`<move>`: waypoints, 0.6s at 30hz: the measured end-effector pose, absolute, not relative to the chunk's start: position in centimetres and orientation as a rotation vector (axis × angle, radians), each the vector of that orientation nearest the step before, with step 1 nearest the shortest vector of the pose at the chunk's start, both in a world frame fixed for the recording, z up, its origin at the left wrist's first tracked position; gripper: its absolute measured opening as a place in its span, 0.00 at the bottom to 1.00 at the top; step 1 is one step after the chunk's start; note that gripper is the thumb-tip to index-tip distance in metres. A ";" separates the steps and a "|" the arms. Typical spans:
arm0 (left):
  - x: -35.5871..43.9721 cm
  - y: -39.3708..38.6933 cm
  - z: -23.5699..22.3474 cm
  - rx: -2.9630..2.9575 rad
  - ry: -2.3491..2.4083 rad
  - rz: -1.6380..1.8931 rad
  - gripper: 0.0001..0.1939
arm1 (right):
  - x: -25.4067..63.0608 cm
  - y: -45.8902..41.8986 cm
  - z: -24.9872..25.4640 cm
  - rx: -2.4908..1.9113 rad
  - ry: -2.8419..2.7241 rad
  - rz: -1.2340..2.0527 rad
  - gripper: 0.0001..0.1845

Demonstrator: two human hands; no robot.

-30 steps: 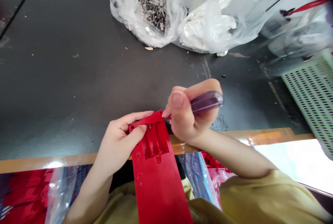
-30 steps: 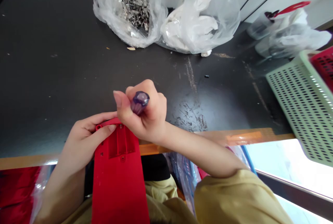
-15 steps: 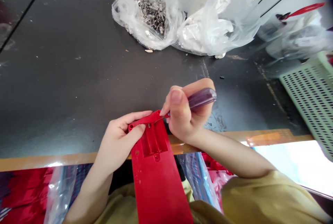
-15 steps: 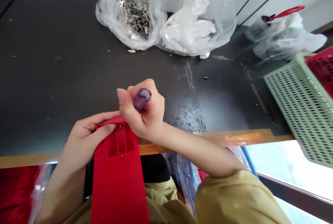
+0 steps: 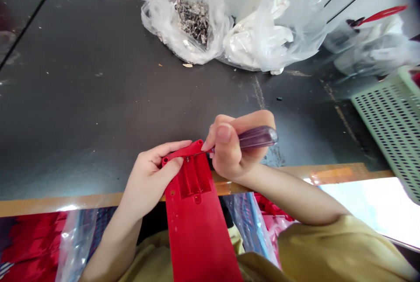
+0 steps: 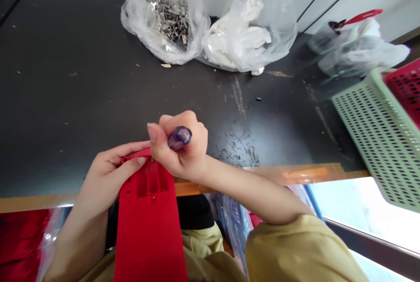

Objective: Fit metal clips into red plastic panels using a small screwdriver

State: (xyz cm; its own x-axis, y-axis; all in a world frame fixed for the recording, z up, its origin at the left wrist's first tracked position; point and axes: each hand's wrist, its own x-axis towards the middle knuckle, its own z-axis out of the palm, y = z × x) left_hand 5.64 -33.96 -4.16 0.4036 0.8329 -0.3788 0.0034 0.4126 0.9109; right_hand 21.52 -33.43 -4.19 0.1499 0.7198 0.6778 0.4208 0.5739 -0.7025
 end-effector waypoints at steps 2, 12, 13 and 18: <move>5.7 -33.9 -4.1 1.001 1.014 0.660 0.12 | 21.6 -33.2 -4.3 -0.962 -1.440 0.276 0.10; 5.8 -33.9 -4.1 0.949 1.005 0.683 0.11 | 21.9 -33.2 -3.4 -0.889 -1.459 0.314 0.12; 5.8 -34.0 -4.2 0.955 0.993 0.685 0.11 | 21.9 -33.2 -3.5 -0.895 -1.476 0.305 0.12; 5.7 -34.1 -4.6 0.994 0.990 0.698 0.12 | 21.4 -33.6 -4.1 -0.919 -1.447 0.247 0.09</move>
